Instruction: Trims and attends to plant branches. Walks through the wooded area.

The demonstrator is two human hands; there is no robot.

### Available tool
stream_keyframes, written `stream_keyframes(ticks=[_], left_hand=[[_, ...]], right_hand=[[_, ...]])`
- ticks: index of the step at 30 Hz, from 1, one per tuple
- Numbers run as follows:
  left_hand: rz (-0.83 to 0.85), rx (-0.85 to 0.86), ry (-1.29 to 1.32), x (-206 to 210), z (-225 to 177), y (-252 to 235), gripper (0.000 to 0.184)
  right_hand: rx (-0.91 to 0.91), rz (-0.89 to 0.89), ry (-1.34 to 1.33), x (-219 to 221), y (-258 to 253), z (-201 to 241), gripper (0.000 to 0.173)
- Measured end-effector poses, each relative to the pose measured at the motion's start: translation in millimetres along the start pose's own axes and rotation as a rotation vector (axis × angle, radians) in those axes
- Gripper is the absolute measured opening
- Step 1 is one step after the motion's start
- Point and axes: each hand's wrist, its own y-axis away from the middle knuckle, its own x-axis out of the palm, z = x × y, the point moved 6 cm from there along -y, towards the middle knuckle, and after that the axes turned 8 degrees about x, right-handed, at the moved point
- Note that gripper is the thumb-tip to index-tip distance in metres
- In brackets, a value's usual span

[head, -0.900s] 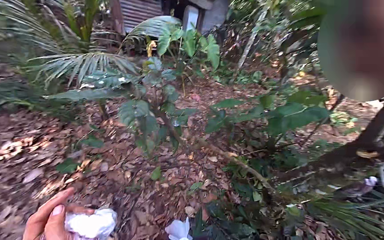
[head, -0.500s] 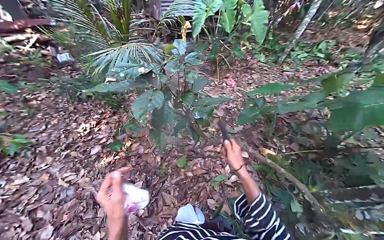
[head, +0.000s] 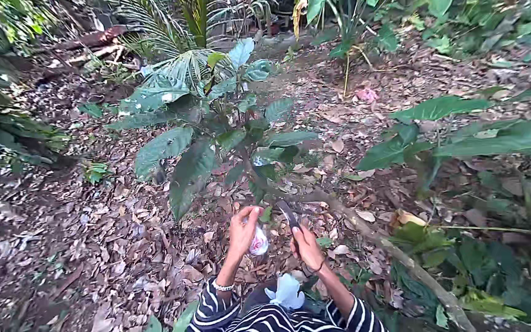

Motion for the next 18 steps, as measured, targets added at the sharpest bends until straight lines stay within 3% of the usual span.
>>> stream_keyframes(ticks=[7, 14, 18], left_hand=[[-0.068, -0.069, -0.124, -27, 13, 15, 0.028], [-0.036, 0.011, -0.373, -43, 21, -54, 0.037], [-0.025, 0.075, -0.459, -38, 14, -76, 0.037]], right_hand=[[0.151, 0.065, -0.579, 9, -6, 13, 0.044], [0.281, 0.05, -0.95, 44, -31, 36, 0.039], [0.344, 0.11, -1.001, 53, -49, 48, 0.034]])
